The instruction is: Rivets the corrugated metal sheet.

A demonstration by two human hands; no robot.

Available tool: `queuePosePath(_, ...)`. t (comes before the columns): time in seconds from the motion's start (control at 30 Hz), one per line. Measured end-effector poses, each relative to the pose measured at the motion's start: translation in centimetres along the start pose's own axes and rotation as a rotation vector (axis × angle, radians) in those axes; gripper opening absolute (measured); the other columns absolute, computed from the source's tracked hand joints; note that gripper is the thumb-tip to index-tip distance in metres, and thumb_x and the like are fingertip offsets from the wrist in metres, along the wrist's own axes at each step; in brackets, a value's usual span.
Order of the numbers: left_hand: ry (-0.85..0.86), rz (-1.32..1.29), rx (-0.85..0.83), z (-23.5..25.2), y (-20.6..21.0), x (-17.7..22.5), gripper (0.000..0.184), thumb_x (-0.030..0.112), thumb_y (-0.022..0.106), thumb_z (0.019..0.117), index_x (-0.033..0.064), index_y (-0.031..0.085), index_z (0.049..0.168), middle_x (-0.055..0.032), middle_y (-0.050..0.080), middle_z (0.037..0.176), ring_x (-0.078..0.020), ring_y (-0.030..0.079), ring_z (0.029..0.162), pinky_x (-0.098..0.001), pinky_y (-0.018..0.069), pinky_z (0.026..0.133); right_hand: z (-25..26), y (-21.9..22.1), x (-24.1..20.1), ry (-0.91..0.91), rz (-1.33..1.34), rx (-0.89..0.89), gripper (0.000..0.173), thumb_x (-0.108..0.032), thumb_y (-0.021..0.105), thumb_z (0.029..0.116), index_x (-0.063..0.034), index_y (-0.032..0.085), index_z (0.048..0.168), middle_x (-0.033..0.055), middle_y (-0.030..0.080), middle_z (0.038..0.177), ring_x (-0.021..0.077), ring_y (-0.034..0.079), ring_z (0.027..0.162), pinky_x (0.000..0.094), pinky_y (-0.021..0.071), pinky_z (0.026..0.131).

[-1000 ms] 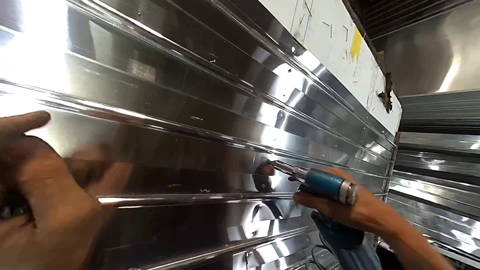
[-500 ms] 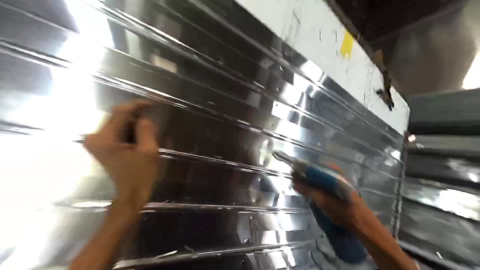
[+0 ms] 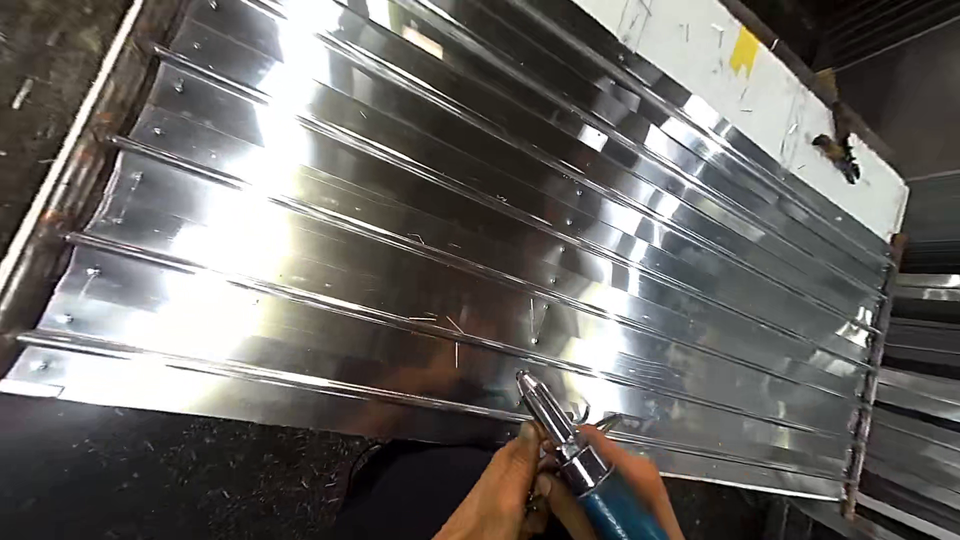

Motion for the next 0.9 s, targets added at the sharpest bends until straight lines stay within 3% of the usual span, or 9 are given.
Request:
queuePosePath(0.07, 0.061, 0.182, 0.016, -0.6, 0.3, -0.8, 0.067, 0.056, 0.027, 0.1082, 0.0063, 0.044, 0.15, 0.0025, 0.068, 0.116, -0.0012, 0.064, 0.085, -0.0209, 0.0552, 0.068, -1.0, 0.4, -0.1, -0.032, -0.049, 0.004, 0.036, -0.009, 0.078, 0.0854, -0.0001, 0.07, 0.12, 0.0068, 0.077, 0.099, 0.0102, 0.073, 0.088, 0.0325, 0.0633, 0.081)
queuePosePath(0.2, 0.148, 0.441, 0.024, -0.7, 0.8, -1.0, 0.06, 0.043, 0.029, 0.1111, 0.0016, 0.04, 0.153, -0.0044, 0.069, 0.121, -0.0056, 0.068, 0.098, -0.0287, 0.0585, 0.085, -2.8, 0.5, 0.5, -0.041, 0.003, 0.108, 0.035, -0.006, 0.079, 0.0819, -0.0002, 0.07, 0.116, 0.0059, 0.076, 0.095, 0.01, 0.073, 0.084, 0.0318, 0.0633, 0.078)
queuePosePath(0.3, 0.229, 0.796, 0.053, -1.1, 1.2, 0.3, 0.048, 0.034, 0.043, 0.11, 0.0031, 0.051, 0.146, -0.0054, 0.066, 0.076, -0.0155, 0.062, 0.06, -0.0391, 0.0541, 0.059, -3.6, -0.5, 1.4, -0.037, 0.155, 0.279, 0.034, 0.002, 0.079, 0.0799, 0.0049, 0.069, 0.112, 0.0073, 0.076, 0.094, 0.0132, 0.074, 0.082, 0.0324, 0.0647, 0.076)
queuePosePath(0.4, 0.138, 1.007, -0.084, -1.6, 1.7, 1.4, 0.036, 0.029, 0.051, 0.1067, 0.003, 0.075, 0.104, -0.0115, 0.068, 0.072, -0.0251, 0.065, 0.066, -0.0484, 0.0521, 0.066, -4.1, -1.6, 2.1, -0.027, 0.137, 0.314, 0.031, 0.003, 0.075, 0.0789, 0.006, 0.067, 0.109, 0.0075, 0.075, 0.089, 0.015, 0.073, 0.076, 0.0327, 0.0641, 0.071)
queuePosePath(0.5, 0.215, 1.088, -0.168, -1.1, 2.1, 1.6, 0.038, 0.026, 0.056, 0.1029, 0.0031, 0.07, 0.076, -0.0106, 0.061, 0.062, -0.0238, 0.06, 0.059, -0.0471, 0.0445, 0.06, -4.3, -1.7, 1.7, 0.006, 0.109, 0.264, 0.028, 0.0, 0.077, 0.0815, 0.0039, 0.069, 0.108, 0.0075, 0.076, 0.089, 0.0157, 0.074, 0.078, 0.0345, 0.0645, 0.073)
queuePosePath(0.57, 0.28, 0.937, -0.164, -0.4, 1.4, 1.8, 0.034, 0.021, 0.06, 0.099, 0.0033, 0.068, 0.07, -0.0059, 0.059, 0.058, -0.0158, 0.054, 0.054, -0.0386, 0.0408, 0.055, -4.4, -1.5, 1.3, -0.018, 0.083, 0.282, 0.029, -0.008, 0.081, 0.0847, 0.0041, 0.072, 0.11, 0.0083, 0.078, 0.092, 0.014, 0.075, 0.081, 0.0342, 0.065, 0.076)
queuePosePath(0.67, 0.214, 0.277, -0.011, 0.3, -0.3, 3.3, 0.024, 0.016, 0.064, 0.0984, 0.0051, 0.073, 0.079, 0.0055, 0.052, 0.053, 0.0011, 0.042, 0.043, -0.0174, 0.0352, 0.042, -4.1, -1.4, 0.7, -0.146, 0.031, 0.328, 0.031, -0.019, 0.082, 0.0868, 0.0038, 0.075, 0.106, 0.0087, 0.078, 0.09, 0.01, 0.075, 0.079, 0.0305, 0.0649, 0.074)
queuePosePath(0.77, 0.069, -0.27, 0.188, 1.1, -1.2, 5.4, 0.026, 0.021, 0.058, 0.101, 0.0039, 0.076, 0.092, 0.0084, 0.037, 0.045, -0.0001, 0.035, 0.034, -0.0181, 0.0323, 0.032, -3.6, -1.2, 0.1, -0.198, -0.006, 0.268, 0.028, -0.023, 0.08, 0.0885, -0.0005, 0.076, 0.105, 0.0068, 0.078, 0.089, 0.0066, 0.074, 0.08, 0.0267, 0.0632, 0.074)
queuePosePath(0.9, 0.055, -0.404, 0.299, 3.0, -1.2, 6.5, 0.031, 0.018, 0.053, 0.1038, -0.001, 0.074, 0.092, 0.0068, 0.033, 0.044, -0.0012, 0.034, 0.033, -0.0186, 0.0321, 0.031, -1.9, -0.8, 0.4, -0.162, 0.008, 0.222, 0.029, -0.02, 0.081, 0.087, 0.0004, 0.077, 0.107, 0.0088, 0.079, 0.094, 0.0086, 0.075, 0.084, 0.0285, 0.0639, 0.078)
Point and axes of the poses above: each hand's wrist, its own z-axis towards the middle knuckle, its own y-axis out of the palm, x = y × z, the point moved 3 cm from there along z, towards the middle knuckle
